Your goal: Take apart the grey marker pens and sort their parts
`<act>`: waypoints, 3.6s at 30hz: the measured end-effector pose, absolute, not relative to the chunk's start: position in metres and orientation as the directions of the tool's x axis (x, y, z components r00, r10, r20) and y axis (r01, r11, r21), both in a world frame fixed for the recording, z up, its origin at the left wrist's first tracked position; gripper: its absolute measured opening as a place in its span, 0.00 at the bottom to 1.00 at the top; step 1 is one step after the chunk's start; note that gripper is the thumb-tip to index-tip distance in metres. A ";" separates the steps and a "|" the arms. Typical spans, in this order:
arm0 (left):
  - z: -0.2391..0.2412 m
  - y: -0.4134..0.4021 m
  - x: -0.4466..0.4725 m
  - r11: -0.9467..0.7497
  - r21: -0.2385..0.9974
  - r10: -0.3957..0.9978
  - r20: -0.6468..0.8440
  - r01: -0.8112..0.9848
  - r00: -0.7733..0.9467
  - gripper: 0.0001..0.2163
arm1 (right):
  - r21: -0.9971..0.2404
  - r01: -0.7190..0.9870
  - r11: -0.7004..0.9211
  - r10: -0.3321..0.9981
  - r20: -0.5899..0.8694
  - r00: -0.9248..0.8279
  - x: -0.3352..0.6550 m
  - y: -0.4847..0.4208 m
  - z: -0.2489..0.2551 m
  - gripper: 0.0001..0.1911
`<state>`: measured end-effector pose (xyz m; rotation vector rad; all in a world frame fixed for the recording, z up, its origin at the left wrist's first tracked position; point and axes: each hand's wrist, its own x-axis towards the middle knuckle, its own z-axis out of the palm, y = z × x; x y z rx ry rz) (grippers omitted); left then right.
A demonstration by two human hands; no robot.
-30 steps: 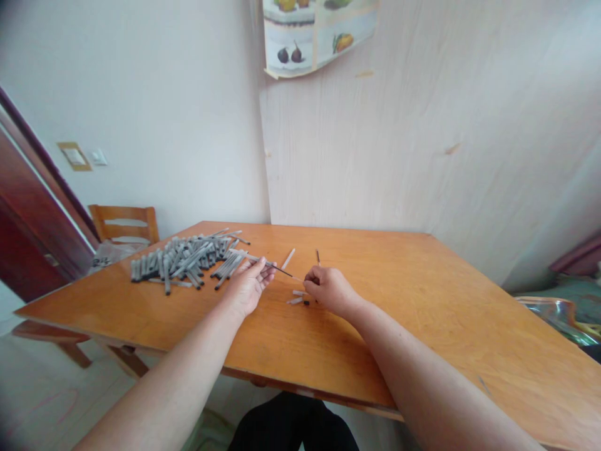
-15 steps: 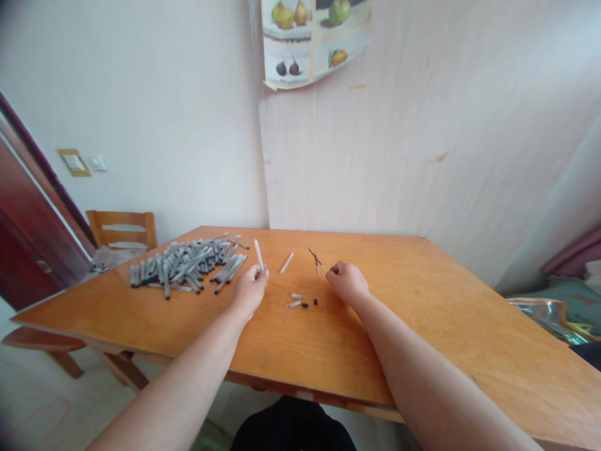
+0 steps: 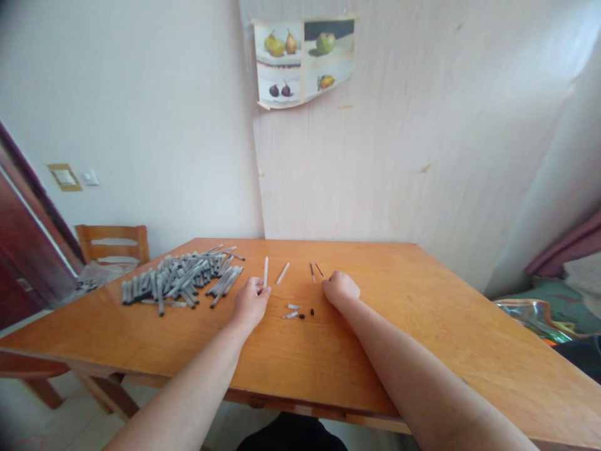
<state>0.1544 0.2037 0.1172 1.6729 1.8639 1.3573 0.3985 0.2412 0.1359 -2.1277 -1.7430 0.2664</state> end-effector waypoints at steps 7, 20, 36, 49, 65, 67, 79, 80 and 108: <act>0.117 0.205 0.154 -0.123 0.841 0.892 0.326 0.528 -0.312 0.08 | -0.392 0.903 -0.177 0.972 0.076 0.223 0.388 0.252 0.138 0.15; 0.115 0.207 0.154 -0.108 0.759 0.899 0.351 0.642 -0.264 0.07 | -0.492 0.865 -0.097 0.990 0.040 0.134 0.391 0.252 0.141 0.15; 0.111 0.210 0.152 -0.055 0.689 0.898 0.351 0.723 -0.266 0.08 | -0.476 0.879 -0.027 0.998 0.035 0.050 0.389 0.254 0.138 0.17; 0.111 0.215 0.145 -0.009 0.659 0.880 0.363 0.752 -0.308 0.05 | -0.458 0.889 -0.007 0.994 0.096 0.057 0.393 0.247 0.135 0.20; 0.134 0.250 0.160 0.165 0.409 0.891 0.328 0.898 -0.313 0.05 | -0.465 0.885 -0.010 0.995 0.087 0.057 0.390 0.250 0.133 0.18; 0.134 0.252 0.164 0.164 0.398 0.897 0.321 0.902 -0.305 0.05 | -0.468 0.883 -0.013 0.995 0.082 0.058 0.390 0.249 0.133 0.18; 0.133 0.260 0.167 0.122 0.388 0.913 0.317 0.914 -0.256 0.07 | -0.478 0.878 -0.015 0.995 0.076 0.058 0.388 0.249 0.133 0.18; 0.133 0.260 0.167 0.121 0.391 0.912 0.320 0.912 -0.258 0.07 | -0.478 0.878 -0.016 0.995 0.077 0.060 0.388 0.249 0.134 0.18; 0.127 0.262 0.178 0.098 0.286 0.923 0.332 0.953 -0.195 0.05 | -0.467 0.884 -0.002 0.995 0.083 0.047 0.388 0.249 0.133 0.19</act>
